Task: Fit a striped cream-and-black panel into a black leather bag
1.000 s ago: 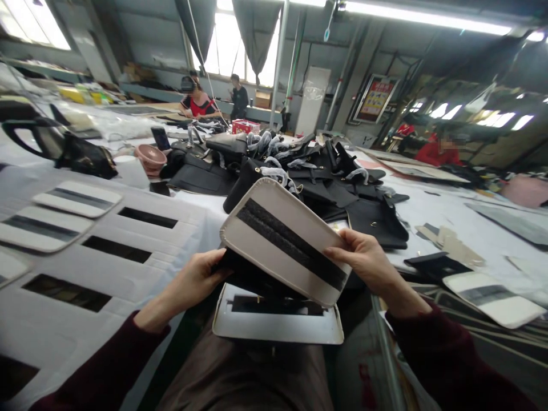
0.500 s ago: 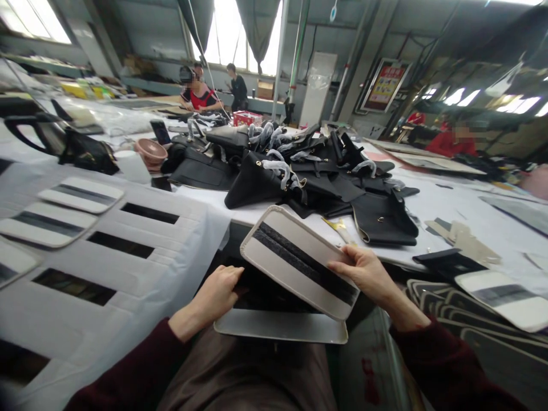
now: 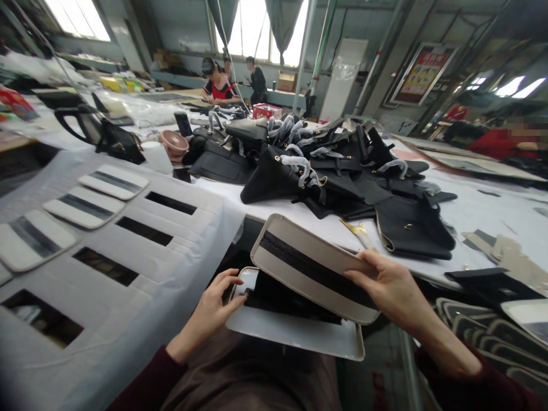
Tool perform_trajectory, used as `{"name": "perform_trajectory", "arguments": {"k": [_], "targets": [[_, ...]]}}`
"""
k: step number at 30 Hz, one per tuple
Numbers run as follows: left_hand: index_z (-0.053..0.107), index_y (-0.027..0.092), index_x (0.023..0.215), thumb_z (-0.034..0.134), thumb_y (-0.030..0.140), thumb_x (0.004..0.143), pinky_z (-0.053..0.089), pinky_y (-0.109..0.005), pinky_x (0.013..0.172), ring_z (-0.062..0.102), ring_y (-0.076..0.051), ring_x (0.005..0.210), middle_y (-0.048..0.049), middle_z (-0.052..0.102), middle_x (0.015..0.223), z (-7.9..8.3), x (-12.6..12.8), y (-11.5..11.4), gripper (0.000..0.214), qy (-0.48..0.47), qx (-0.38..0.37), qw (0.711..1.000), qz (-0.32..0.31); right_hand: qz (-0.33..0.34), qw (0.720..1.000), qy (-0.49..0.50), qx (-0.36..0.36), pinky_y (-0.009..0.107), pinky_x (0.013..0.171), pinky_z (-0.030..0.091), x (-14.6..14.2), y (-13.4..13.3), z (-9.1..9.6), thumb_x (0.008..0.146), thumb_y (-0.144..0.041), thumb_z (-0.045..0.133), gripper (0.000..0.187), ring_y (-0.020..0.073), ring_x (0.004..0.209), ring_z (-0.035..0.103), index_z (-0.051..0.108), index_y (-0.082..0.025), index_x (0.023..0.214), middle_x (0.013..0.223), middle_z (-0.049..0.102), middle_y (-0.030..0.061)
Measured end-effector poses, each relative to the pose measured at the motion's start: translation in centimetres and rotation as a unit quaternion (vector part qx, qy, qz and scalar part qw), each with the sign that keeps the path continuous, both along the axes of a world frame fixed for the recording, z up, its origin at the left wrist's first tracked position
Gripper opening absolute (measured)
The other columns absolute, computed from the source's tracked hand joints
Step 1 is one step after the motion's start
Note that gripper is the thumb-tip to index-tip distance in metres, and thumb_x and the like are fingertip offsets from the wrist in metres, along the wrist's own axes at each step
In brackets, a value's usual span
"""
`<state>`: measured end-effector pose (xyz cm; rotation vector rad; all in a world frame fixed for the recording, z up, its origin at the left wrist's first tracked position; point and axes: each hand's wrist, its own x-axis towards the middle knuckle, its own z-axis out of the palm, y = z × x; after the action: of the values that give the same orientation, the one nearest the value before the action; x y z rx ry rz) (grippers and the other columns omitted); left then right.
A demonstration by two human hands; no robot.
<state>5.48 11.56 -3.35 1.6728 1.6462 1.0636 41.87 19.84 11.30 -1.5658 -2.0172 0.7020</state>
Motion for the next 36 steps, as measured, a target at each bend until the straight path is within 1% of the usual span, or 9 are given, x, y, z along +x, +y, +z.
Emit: {"name": "perform_trajectory", "arguments": {"k": [6, 9, 12, 15, 18, 21, 27, 32, 36], "targets": [[0.066, 0.022, 0.084, 0.064, 0.014, 0.080, 0.036, -0.051, 0.110, 0.043, -0.030, 0.132, -0.0094, 0.049, 0.138, 0.5, 1.7, 0.2, 0.009, 0.101, 0.057, 0.993, -0.031, -0.017, 0.994, -0.097, 0.056, 0.034, 0.070, 0.047, 0.5, -0.7, 0.6, 0.078, -0.059, 0.065, 0.041, 0.0239, 0.074, 0.064, 0.065, -0.022, 0.095, 0.084, 0.070, 0.0018], [0.063, 0.021, 0.094, 0.062, 0.012, 0.078, 0.032, -0.052, 0.114, 0.040, -0.029, 0.135, -0.0099, 0.045, 0.143, 0.9, 2.0, 0.7, 0.018, 0.103, 0.061, 0.992, -0.042, -0.006, 0.993, -0.105, 0.056, 0.034, 0.071, 0.046, -0.1, -1.0, 0.5, 0.079, -0.057, 0.065, 0.037, 0.0240, 0.077, 0.063, 0.065, -0.023, 0.091, 0.084, 0.068, 0.0017], [0.058, 0.022, 0.112, 0.058, 0.010, 0.078, 0.031, -0.049, 0.116, 0.039, -0.026, 0.137, -0.0086, 0.043, 0.146, 0.3, 1.4, 0.9, 0.036, 0.040, 0.038, 0.998, -0.024, 0.011, 0.991, -0.125, 0.048, 0.035, 0.074, 0.044, -1.5, -1.2, 0.0, 0.080, -0.055, 0.063, 0.033, 0.0247, 0.082, 0.061, 0.065, -0.024, 0.090, 0.086, 0.067, 0.0019], [0.052, 0.023, 0.126, 0.060, 0.018, 0.080, 0.030, -0.048, 0.116, 0.038, -0.026, 0.137, -0.0086, 0.043, 0.147, -1.4, 0.2, 0.6, 0.048, -0.061, -0.007, 0.998, 0.017, 0.038, 0.988, -0.148, 0.030, 0.034, 0.074, 0.042, -2.9, -0.8, -0.6, 0.081, -0.052, 0.062, 0.028, 0.0236, 0.080, 0.059, 0.065, -0.024, 0.086, 0.084, 0.066, 0.0009], [0.052, 0.022, 0.129, 0.063, 0.031, 0.083, 0.033, -0.048, 0.112, 0.044, -0.028, 0.132, -0.0103, 0.049, 0.141, -3.4, -0.6, -0.4, 0.048, -0.172, -0.065, 0.982, 0.053, 0.083, 0.988, -0.114, -0.062, 0.030, 0.068, 0.040, -3.7, 0.5, -1.4, 0.083, -0.050, 0.061, 0.028, 0.0187, 0.072, 0.056, 0.061, -0.022, 0.083, 0.075, 0.061, -0.0019], [0.053, 0.022, 0.128, 0.064, 0.037, 0.085, 0.035, -0.045, 0.111, 0.047, -0.028, 0.130, -0.0103, 0.050, 0.139, -4.2, -0.5, -1.5, 0.047, -0.255, -0.089, 0.961, 0.065, 0.111, 0.979, -0.077, -0.150, 0.026, 0.060, 0.036, -4.1, 2.0, -2.6, 0.082, -0.048, 0.062, 0.029, 0.0143, 0.065, 0.048, 0.058, -0.020, 0.081, 0.068, 0.051, -0.0042], [0.060, 0.024, 0.114, 0.066, 0.025, 0.080, 0.032, -0.038, 0.112, 0.040, -0.026, 0.136, -0.0068, 0.042, 0.147, -2.7, 0.4, -2.5, 0.035, -0.289, -0.074, 0.954, 0.038, 0.157, 0.961, -0.125, -0.193, 0.025, 0.058, 0.033, -5.2, 3.4, -4.6, 0.079, -0.042, 0.064, 0.026, 0.0135, 0.066, 0.045, 0.056, -0.018, 0.079, 0.070, 0.050, -0.0033], [0.064, 0.024, 0.106, 0.064, 0.024, 0.080, 0.027, -0.040, 0.115, 0.033, -0.027, 0.140, -0.0052, 0.036, 0.152, -1.9, 0.3, -2.6, 0.026, -0.260, -0.088, 0.961, 0.040, 0.200, 0.946, -0.181, -0.179, 0.026, 0.060, 0.032, -5.6, 4.0, -4.9, 0.082, -0.042, 0.060, 0.026, 0.0146, 0.068, 0.046, 0.052, -0.018, 0.077, 0.072, 0.051, -0.0020], [0.062, 0.023, 0.099, 0.065, 0.028, 0.081, 0.026, -0.041, 0.115, 0.034, -0.026, 0.140, -0.0053, 0.036, 0.152, -1.5, 0.4, -2.4, 0.019, -0.244, -0.079, 0.965, 0.052, 0.212, 0.938, -0.160, -0.225, 0.025, 0.058, 0.033, -5.8, 5.3, -4.9, 0.078, -0.044, 0.062, 0.027, 0.0149, 0.067, 0.048, 0.055, -0.017, 0.079, 0.072, 0.052, -0.0019]]}}
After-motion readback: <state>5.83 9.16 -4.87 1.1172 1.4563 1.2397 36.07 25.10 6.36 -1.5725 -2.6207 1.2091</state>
